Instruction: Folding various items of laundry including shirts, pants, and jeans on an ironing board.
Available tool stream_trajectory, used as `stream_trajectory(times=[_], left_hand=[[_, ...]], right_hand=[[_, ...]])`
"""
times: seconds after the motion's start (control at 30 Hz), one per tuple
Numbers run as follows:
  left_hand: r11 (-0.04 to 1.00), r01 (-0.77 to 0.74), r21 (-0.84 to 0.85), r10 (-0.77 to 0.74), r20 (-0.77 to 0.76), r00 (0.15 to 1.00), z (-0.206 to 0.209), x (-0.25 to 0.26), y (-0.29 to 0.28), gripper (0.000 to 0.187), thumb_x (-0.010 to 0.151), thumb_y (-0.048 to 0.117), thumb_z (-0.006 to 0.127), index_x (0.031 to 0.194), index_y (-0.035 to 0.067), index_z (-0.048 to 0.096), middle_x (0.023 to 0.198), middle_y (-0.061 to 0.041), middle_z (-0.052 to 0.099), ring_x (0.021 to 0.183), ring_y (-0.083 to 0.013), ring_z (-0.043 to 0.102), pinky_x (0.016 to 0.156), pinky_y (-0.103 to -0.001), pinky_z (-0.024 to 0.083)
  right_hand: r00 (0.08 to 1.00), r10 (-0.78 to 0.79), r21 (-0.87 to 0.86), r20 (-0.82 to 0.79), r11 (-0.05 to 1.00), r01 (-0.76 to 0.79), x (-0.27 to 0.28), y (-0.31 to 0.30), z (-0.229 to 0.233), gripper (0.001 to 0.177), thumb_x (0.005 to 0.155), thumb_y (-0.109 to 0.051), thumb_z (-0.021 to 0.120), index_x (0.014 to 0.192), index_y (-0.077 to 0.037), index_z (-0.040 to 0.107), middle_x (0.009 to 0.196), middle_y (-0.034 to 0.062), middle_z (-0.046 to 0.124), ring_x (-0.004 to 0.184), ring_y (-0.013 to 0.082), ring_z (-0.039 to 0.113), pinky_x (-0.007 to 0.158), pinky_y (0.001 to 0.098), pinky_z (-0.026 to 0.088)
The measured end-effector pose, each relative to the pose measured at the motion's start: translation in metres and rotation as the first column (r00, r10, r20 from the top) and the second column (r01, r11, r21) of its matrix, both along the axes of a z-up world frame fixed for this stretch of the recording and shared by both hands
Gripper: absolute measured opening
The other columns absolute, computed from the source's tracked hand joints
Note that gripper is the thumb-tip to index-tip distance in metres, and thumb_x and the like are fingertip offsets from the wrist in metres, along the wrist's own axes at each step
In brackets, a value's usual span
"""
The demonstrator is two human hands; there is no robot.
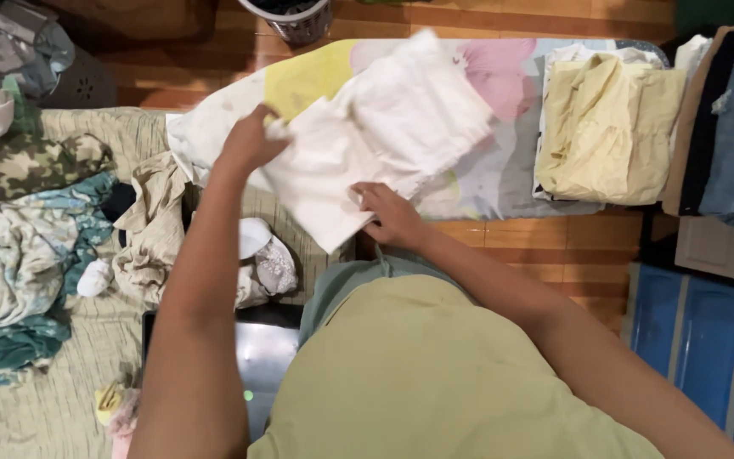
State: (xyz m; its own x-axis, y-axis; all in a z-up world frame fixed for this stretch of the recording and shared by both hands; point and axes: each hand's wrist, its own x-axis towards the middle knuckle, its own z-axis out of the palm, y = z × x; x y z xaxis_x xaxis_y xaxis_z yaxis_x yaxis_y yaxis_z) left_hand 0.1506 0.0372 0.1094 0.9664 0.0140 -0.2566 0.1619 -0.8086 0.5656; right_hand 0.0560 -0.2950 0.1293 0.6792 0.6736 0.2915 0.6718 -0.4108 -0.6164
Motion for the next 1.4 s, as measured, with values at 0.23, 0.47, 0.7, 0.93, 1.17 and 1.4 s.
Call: stream_trajectory(times=[0.23, 0.47, 0.7, 0.93, 1.17, 1.4], left_hand=[[0.846, -0.147, -0.513, -0.075, -0.388, 0.919, 0.085, -0.023, 0.000, 0.084, 0.080, 0.041, 0.078, 0.157, 0.025, 0.047, 0.148, -0.014, 0.054, 0.118, -0.0381, 0.063, 0.092, -0.049, 0.054], [0.834, 0.120, -0.538, -0.113, 0.047, 0.992, -0.015, 0.033, -0.103, 0.090, 0.081, 0.057, 0.085, 0.148, 0.007, 0.050, 0.135, -0.017, 0.064, 0.123, -0.0275, 0.062, 0.099, -0.041, 0.051], [0.971, -0.081, -0.226, 0.105, 0.099, 0.989, -0.001, 0.042, -0.135, 0.052, 0.095, 0.053, 0.074, 0.112, 0.004, 0.075, 0.097, -0.019, 0.074, 0.087, -0.0307, 0.069, 0.084, -0.039, 0.052], [0.974, -0.095, -0.206, 0.201, 0.594, 0.779, -0.040, 0.043, -0.148, 0.046, 0.101, 0.043, 0.068, 0.118, 0.000, 0.070, 0.108, -0.026, 0.066, 0.096, -0.0421, 0.064, 0.085, -0.046, 0.051], [0.913, -0.236, -0.333, 0.295, 0.136, 0.946, -0.013, 0.046, -0.164, 0.075, 0.093, 0.065, 0.055, 0.125, -0.002, 0.063, 0.115, -0.030, 0.069, 0.108, -0.0472, 0.064, 0.090, -0.049, 0.049], [0.947, -0.270, -0.176, 0.277, 0.015, 0.961, -0.038, 0.073, -0.189, 0.091, 0.100, 0.073, 0.051, 0.097, -0.017, 0.070, 0.101, -0.041, 0.067, 0.104, -0.0510, 0.066, 0.090, -0.050, 0.051]], right_hand=[[0.311, 0.153, 0.327, -0.938, 0.687, 0.649, 0.006, -0.068, -0.066, 0.023, 0.103, -0.023, 0.048, 0.118, -0.009, 0.058, 0.118, 0.0105, 0.068, 0.103, 0.0254, 0.067, 0.086, 0.0410, 0.058], [0.030, 0.184, 0.110, -0.982, 0.444, 0.889, 0.047, -0.110, -0.064, 0.034, 0.104, -0.024, 0.056, 0.129, -0.002, 0.059, 0.120, 0.0108, 0.071, 0.101, 0.0247, 0.074, 0.089, 0.0415, 0.061], [0.583, -0.645, 0.145, -0.494, 0.600, 0.787, 0.071, -0.107, -0.047, 0.038, 0.114, -0.032, 0.049, 0.120, 0.003, 0.065, 0.106, 0.0147, 0.073, 0.097, 0.0264, 0.066, 0.093, 0.0372, 0.052], [0.485, -0.803, 0.017, -0.346, 0.512, 0.859, 0.100, -0.122, -0.093, 0.042, 0.111, -0.038, 0.055, 0.115, 0.002, 0.063, 0.104, 0.0154, 0.068, 0.097, 0.0248, 0.063, 0.090, 0.0370, 0.050], [0.312, -0.472, 0.124, -0.825, 0.388, 0.913, 0.079, -0.085, -0.057, 0.064, 0.093, -0.046, 0.071, 0.132, 0.001, 0.054, 0.121, 0.0090, 0.067, 0.109, 0.0170, 0.061, 0.095, 0.0319, 0.049], [0.366, -0.514, 0.228, -0.776, 0.312, 0.922, 0.071, -0.123, -0.011, 0.057, 0.101, -0.049, 0.056, 0.123, 0.002, 0.066, 0.109, 0.0038, 0.068, 0.100, 0.0110, 0.057, 0.092, 0.0286, 0.049]])
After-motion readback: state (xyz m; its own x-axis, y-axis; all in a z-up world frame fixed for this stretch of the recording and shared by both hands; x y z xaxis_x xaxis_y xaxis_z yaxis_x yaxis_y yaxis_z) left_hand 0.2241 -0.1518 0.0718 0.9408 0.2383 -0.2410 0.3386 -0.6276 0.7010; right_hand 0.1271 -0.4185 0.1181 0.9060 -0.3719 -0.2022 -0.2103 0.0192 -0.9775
